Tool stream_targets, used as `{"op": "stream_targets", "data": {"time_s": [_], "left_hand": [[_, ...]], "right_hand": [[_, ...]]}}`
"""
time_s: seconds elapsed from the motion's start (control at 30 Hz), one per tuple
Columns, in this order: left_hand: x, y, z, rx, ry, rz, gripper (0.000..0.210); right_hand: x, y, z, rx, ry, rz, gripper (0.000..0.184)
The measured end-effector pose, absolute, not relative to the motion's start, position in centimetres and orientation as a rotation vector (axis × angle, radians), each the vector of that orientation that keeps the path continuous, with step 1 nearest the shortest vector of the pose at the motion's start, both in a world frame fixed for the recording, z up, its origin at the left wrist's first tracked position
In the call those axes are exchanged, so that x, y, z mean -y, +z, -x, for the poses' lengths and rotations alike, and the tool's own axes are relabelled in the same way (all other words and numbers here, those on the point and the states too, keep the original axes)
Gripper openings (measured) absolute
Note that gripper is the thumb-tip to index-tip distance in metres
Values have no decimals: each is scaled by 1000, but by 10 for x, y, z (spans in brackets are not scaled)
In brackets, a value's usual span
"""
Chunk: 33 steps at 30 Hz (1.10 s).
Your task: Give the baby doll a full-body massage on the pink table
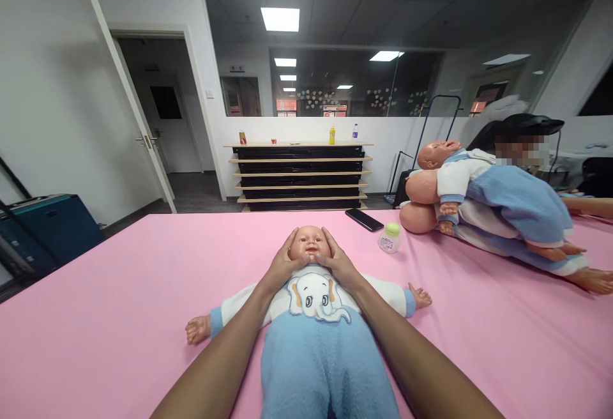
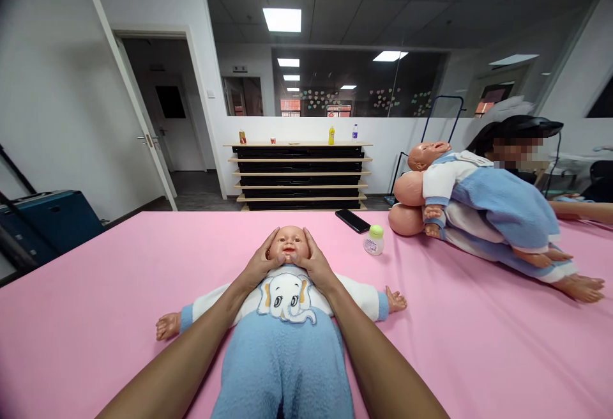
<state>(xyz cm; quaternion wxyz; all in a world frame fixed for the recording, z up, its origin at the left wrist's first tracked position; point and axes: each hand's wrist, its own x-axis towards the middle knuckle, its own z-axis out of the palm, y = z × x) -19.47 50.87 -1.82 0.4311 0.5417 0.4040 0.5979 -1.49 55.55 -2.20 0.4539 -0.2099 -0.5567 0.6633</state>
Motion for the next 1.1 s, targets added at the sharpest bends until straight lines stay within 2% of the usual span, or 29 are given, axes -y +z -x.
{"op": "stream_targets", "data": {"time_s": [0.1,0.23,0.3,0.37,0.47,0.53,0.77,0.97,1.03,1.1], "left_hand": [[-511,-18,195,-936,1488,-1304,89],[-517,-24,196,-907,1500,-1236,80],[-519,-27,196,-926,1518,-1207,77],[-518,-28,196,-968,1505,-1263,88],[-515,-27,196,-1020,1484,-1353,109],[-513,-25,196,-1014,1483,-1337,106],[-513,-24,198,-897,1482,-1262,83],[-519,-28,194,-864,1505,-1101,77],[-518,-27,194,-869,1501,-1135,83],[-515,-25,195,-934,1488,-1237,97]], "right_hand": [[-560,-27,19,1290,1718,460,94],[-569,-36,26,1167,1693,441,69],[-570,-38,26,1173,1615,489,63],[-568,-36,23,1274,1556,526,69],[-562,-29,17,1428,1532,558,94],[-558,-24,15,1433,1568,554,102],[-561,-28,21,1233,1758,434,95],[-568,-36,27,1124,1730,436,69],[-566,-34,24,1166,1716,444,72],[-562,-30,21,1261,1691,467,85]]}}
